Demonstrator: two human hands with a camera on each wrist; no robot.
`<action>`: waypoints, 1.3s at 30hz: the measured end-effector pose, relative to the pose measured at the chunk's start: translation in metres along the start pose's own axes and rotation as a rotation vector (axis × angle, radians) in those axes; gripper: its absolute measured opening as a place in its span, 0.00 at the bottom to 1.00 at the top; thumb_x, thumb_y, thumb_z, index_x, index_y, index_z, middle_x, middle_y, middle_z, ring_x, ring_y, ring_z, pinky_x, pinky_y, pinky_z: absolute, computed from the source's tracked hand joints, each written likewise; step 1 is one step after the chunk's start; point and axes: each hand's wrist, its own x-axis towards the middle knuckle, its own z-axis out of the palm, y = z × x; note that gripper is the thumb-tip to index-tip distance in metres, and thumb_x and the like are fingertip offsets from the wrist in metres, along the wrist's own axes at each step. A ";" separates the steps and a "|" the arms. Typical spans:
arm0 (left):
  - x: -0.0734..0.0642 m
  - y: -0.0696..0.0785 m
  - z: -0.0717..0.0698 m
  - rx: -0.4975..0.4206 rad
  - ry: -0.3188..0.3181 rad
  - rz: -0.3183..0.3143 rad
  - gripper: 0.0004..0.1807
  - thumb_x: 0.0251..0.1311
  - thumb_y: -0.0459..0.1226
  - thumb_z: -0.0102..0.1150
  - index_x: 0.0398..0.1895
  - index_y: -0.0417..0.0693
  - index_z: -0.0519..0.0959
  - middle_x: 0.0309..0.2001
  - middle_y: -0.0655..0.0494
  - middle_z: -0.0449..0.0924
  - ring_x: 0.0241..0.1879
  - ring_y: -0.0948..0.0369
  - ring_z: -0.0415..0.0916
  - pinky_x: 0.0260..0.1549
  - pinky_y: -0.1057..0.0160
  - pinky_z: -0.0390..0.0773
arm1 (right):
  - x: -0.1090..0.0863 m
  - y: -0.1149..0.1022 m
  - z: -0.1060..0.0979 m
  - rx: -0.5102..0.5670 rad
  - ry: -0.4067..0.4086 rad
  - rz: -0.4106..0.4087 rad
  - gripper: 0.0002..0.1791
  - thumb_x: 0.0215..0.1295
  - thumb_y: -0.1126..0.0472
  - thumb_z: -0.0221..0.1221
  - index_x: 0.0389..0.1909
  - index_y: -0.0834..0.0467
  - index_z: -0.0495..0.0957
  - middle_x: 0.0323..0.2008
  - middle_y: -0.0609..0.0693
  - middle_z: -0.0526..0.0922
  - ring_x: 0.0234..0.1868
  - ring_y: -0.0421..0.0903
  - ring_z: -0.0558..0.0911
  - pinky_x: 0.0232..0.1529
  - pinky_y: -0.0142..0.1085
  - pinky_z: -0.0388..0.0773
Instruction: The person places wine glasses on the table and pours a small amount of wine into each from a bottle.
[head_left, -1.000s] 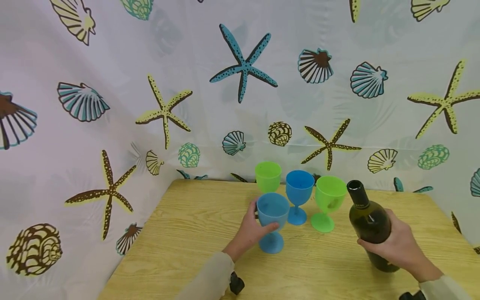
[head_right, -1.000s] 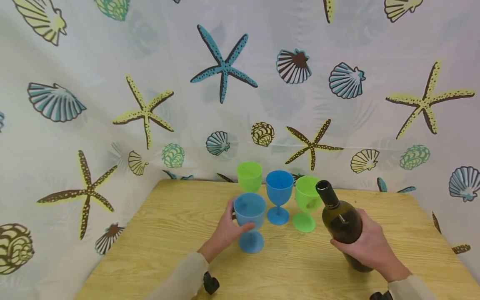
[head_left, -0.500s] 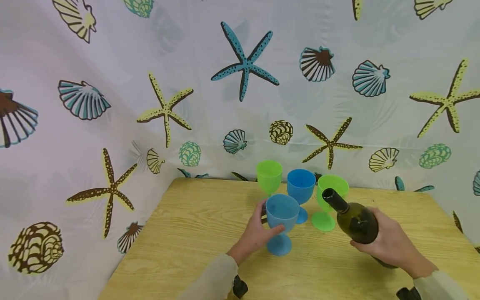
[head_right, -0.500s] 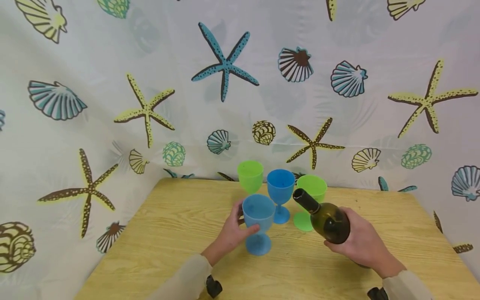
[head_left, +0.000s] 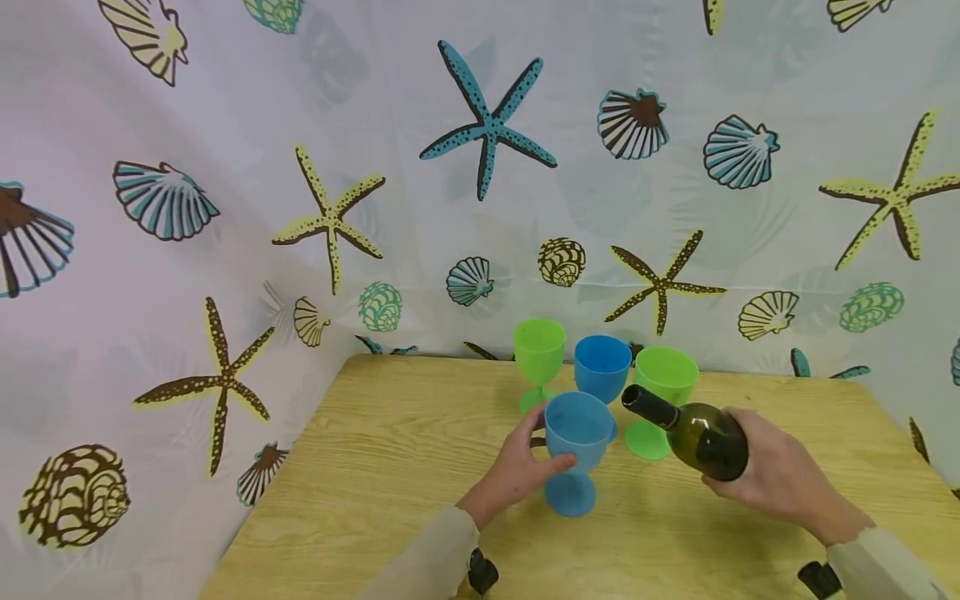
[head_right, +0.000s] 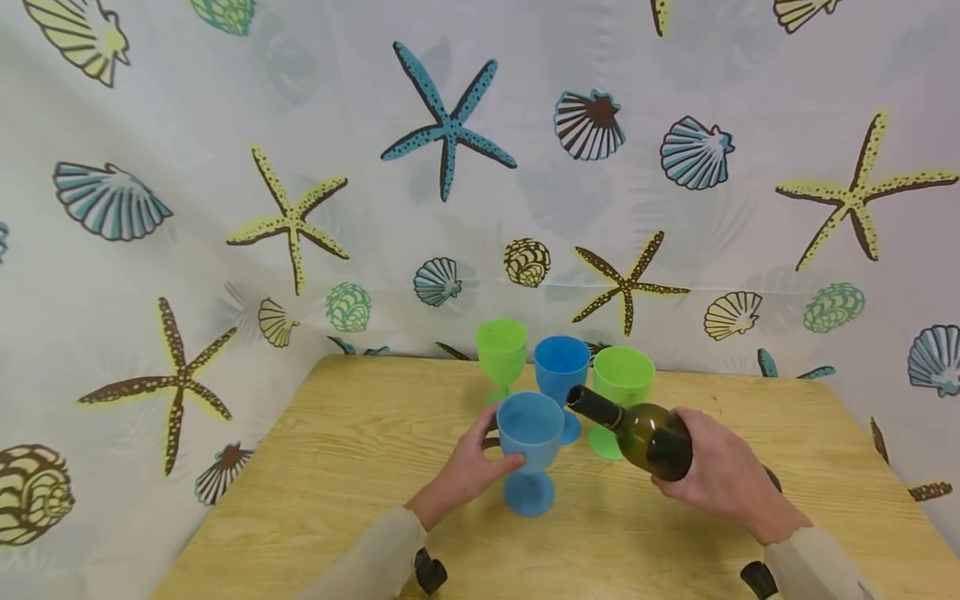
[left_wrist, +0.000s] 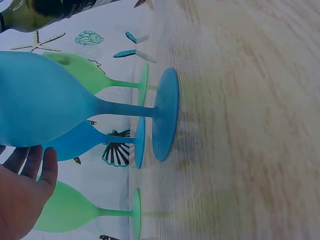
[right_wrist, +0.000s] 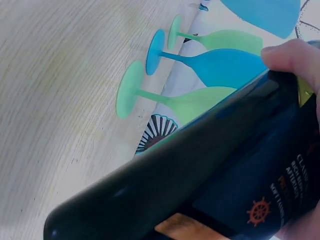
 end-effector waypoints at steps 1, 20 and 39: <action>0.000 0.001 0.000 0.004 -0.003 -0.001 0.42 0.57 0.47 0.66 0.71 0.50 0.56 0.61 0.53 0.67 0.60 0.54 0.64 0.55 0.47 0.68 | 0.001 0.000 -0.001 -0.008 -0.004 -0.007 0.44 0.29 0.56 0.79 0.49 0.67 0.70 0.39 0.58 0.79 0.36 0.53 0.80 0.33 0.49 0.78; 0.003 0.004 0.004 0.077 -0.036 0.027 0.38 0.56 0.45 0.67 0.68 0.52 0.61 0.58 0.59 0.70 0.58 0.59 0.66 0.52 0.52 0.69 | 0.009 0.007 -0.009 -0.205 -0.030 -0.168 0.46 0.25 0.52 0.77 0.48 0.69 0.70 0.40 0.61 0.78 0.36 0.56 0.80 0.32 0.52 0.77; -0.002 0.000 0.009 0.067 -0.025 0.047 0.39 0.56 0.47 0.66 0.69 0.53 0.60 0.59 0.59 0.69 0.57 0.59 0.66 0.50 0.53 0.69 | 0.016 0.012 -0.014 -0.293 -0.076 -0.211 0.48 0.21 0.52 0.78 0.48 0.68 0.70 0.40 0.63 0.79 0.39 0.59 0.79 0.33 0.54 0.76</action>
